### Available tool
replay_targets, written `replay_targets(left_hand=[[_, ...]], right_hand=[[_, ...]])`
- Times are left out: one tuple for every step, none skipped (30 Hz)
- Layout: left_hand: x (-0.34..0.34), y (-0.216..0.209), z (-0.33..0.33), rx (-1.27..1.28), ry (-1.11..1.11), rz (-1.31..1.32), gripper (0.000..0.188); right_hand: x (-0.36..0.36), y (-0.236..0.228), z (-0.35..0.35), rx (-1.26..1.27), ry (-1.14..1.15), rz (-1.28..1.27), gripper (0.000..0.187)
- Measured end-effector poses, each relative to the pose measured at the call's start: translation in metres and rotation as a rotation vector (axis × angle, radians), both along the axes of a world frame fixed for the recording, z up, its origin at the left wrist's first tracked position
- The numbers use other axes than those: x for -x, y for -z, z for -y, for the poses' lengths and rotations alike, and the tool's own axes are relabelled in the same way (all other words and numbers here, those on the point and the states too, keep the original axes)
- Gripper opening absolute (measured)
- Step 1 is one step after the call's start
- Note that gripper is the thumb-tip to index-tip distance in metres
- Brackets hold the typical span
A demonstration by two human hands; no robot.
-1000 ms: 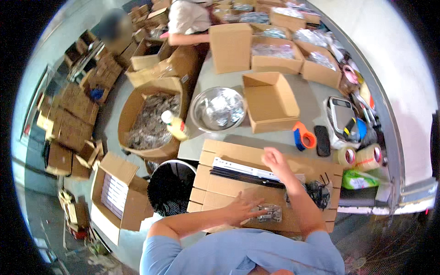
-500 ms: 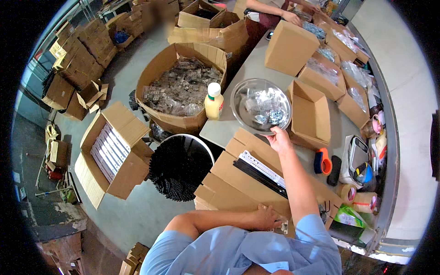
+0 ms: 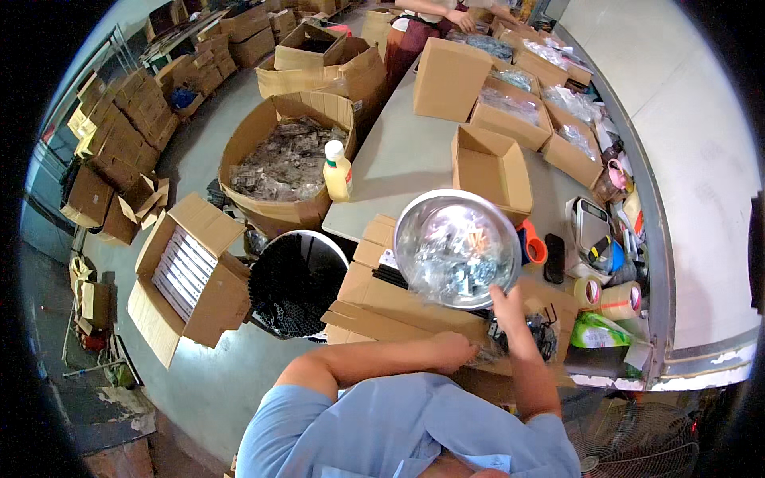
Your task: The person places metal drawer slides and small bags of hardware into a long cardboard box, folds the flaps, and seals it with packing tape before moving the box to a stack on the floor.
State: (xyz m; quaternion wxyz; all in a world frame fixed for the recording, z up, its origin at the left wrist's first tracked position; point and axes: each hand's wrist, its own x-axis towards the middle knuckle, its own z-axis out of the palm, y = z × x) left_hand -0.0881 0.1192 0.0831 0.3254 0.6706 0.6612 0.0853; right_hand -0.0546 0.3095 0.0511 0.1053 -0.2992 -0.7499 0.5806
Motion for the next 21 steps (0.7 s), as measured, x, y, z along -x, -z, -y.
replay_targets(left_hand=[[-0.001,0.0,0.002,-0.027,-0.018,0.003,0.037],[-0.002,0.001,0.004,-0.054,-0.037,0.006,0.035],[-0.003,0.004,0.004,-0.053,-0.034,0.002,0.035],[-0.002,0.008,0.004,-0.083,-0.006,-0.033,0.034],[-0.002,0.011,0.005,-0.112,0.023,-0.068,0.034],[-0.003,0.01,0.008,-0.109,0.021,-0.07,0.034],[-0.004,0.009,0.011,-0.156,0.0,-0.087,0.035],[-0.004,0.007,0.014,-0.203,-0.021,-0.104,0.037],[-0.005,0.004,0.018,-0.202,-0.027,-0.106,0.037],[-0.008,0.001,0.023,-0.2,-0.077,-0.097,0.038],[-0.009,0.001,0.028,-0.198,-0.128,-0.086,0.04],[-0.01,0.004,0.033,-0.198,-0.135,-0.086,0.04],[-0.011,0.009,0.036,-0.247,-0.13,-0.085,0.043],[-0.011,0.014,0.038,-0.295,-0.126,-0.084,0.046],[-0.011,0.012,0.038,-0.235,-0.124,-0.069,0.051],[-0.012,0.016,0.04,-0.233,-0.127,-0.06,0.051],[-0.014,0.023,0.041,-0.286,-0.129,-0.056,0.05],[-0.013,0.027,0.042,-0.339,-0.126,-0.054,0.05],[-0.011,0.026,0.044,-0.338,-0.129,-0.047,0.05],[-0.009,0.025,0.046,-0.309,-0.113,-0.027,0.049],[-0.005,0.022,0.047,-0.281,-0.096,-0.01,0.048]], right_hand=[[-0.006,-0.007,0.01,-0.105,-0.021,0.078,0.033],[-0.01,-0.014,0.022,-0.211,-0.043,0.155,0.033],[-0.015,-0.012,0.032,-0.265,-0.057,-0.007,0.037],[-0.018,-0.015,0.036,-0.264,-0.055,-0.01,0.037],[-0.022,-0.018,0.039,-0.341,-0.091,-0.074,0.04],[-0.023,-0.021,0.043,-0.339,-0.091,-0.187,0.038],[-0.023,-0.024,0.048,-0.338,-0.096,-0.297,0.035],[-0.028,-0.029,0.048,-0.336,-0.098,-0.299,0.035],[-0.033,-0.041,0.047,-0.403,-0.139,-0.286,0.041],[-0.039,-0.05,0.046,-0.468,-0.181,-0.274,0.048],[-0.049,-0.055,0.043,-0.462,-0.176,-0.162,0.05],[-0.06,-0.059,0.039,-0.462,-0.182,-0.162,0.05],[-0.07,-0.06,0.033,-0.409,-0.138,-0.183,0.051],[-0.075,-0.061,0.029,-0.355,-0.095,-0.201,0.051],[-0.076,-0.065,0.028,-0.364,-0.045,-0.289,0.053],[-0.076,-0.07,0.028,-0.372,0.004,-0.376,0.055],[-0.08,-0.079,0.025,-0.409,-0.009,-0.305,0.057],[-0.08,-0.093,0.023,-0.409,-0.008,-0.299,0.057],[-0.074,-0.11,0.022,-0.596,-0.085,-0.164,0.055],[-0.068,-0.125,0.021,-0.78,-0.164,-0.026,0.053],[-0.063,-0.139,0.019,-0.959,-0.191,0.036,0.049]])
